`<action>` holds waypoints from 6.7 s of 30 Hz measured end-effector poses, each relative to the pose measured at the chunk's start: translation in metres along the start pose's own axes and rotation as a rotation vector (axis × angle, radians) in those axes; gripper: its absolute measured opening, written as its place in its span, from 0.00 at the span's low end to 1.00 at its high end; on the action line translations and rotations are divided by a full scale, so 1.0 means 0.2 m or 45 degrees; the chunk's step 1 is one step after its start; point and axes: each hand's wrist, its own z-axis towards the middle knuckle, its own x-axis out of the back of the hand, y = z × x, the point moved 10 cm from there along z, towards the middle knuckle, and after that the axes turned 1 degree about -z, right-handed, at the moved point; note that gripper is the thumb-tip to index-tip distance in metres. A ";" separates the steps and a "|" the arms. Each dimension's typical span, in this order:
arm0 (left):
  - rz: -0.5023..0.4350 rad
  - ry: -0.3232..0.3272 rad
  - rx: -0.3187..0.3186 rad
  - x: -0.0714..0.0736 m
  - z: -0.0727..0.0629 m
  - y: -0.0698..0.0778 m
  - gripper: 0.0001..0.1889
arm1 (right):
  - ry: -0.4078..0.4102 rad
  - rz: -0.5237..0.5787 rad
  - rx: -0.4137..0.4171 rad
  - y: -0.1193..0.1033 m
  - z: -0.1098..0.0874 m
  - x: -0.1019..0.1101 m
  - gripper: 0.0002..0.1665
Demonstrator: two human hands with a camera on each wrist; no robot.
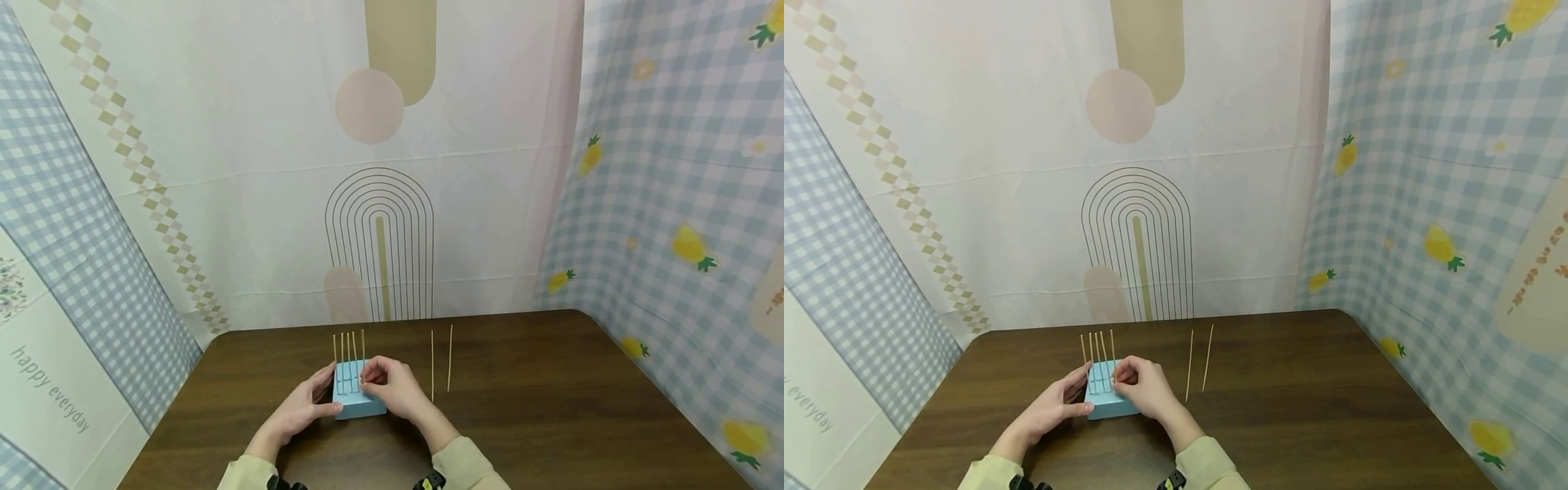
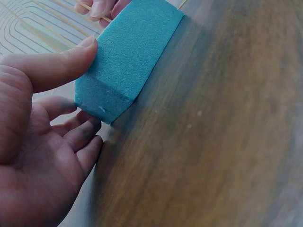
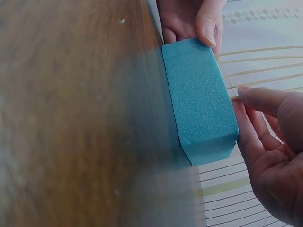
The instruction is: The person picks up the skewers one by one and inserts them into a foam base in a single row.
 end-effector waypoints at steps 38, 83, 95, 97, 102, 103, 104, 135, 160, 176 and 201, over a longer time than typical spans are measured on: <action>0.035 0.035 0.032 0.02 0.00 -0.02 0.50 | -0.091 0.076 -0.006 -0.02 0.00 -0.02 0.18; 0.052 0.017 0.010 0.00 -0.01 -0.02 0.50 | -0.209 0.211 -0.046 0.04 -0.05 0.06 0.16; 0.093 0.009 0.008 0.00 0.02 -0.03 0.50 | -0.129 0.216 -0.295 0.30 -0.01 0.47 0.21; 0.095 0.011 0.004 0.00 0.01 -0.02 0.50 | -0.034 0.191 -0.349 0.35 0.00 0.56 0.20; 0.070 0.010 0.001 0.01 0.00 -0.01 0.50 | 0.116 0.142 -0.451 0.44 0.02 0.72 0.21; 0.062 0.009 0.001 0.01 0.00 -0.01 0.50 | 0.124 0.126 -0.467 0.45 0.02 0.73 0.22; 0.055 0.007 0.002 0.00 0.00 -0.01 0.50 | 0.125 0.116 -0.484 0.47 0.02 0.74 0.23; -0.098 0.007 0.042 0.00 0.01 -0.02 0.51 | 0.311 -0.330 -0.566 0.58 -0.01 0.81 0.25; -0.094 -0.001 0.032 0.00 0.00 -0.02 0.52 | 0.381 -0.095 -0.643 0.58 -0.09 0.82 0.29; -0.076 0.004 0.024 0.00 0.00 -0.01 0.52 | 0.309 0.480 -0.680 0.65 -0.12 0.81 0.36; -0.073 0.020 0.026 0.00 0.00 -0.01 0.51 | 0.315 0.617 -0.713 0.69 -0.13 0.83 0.30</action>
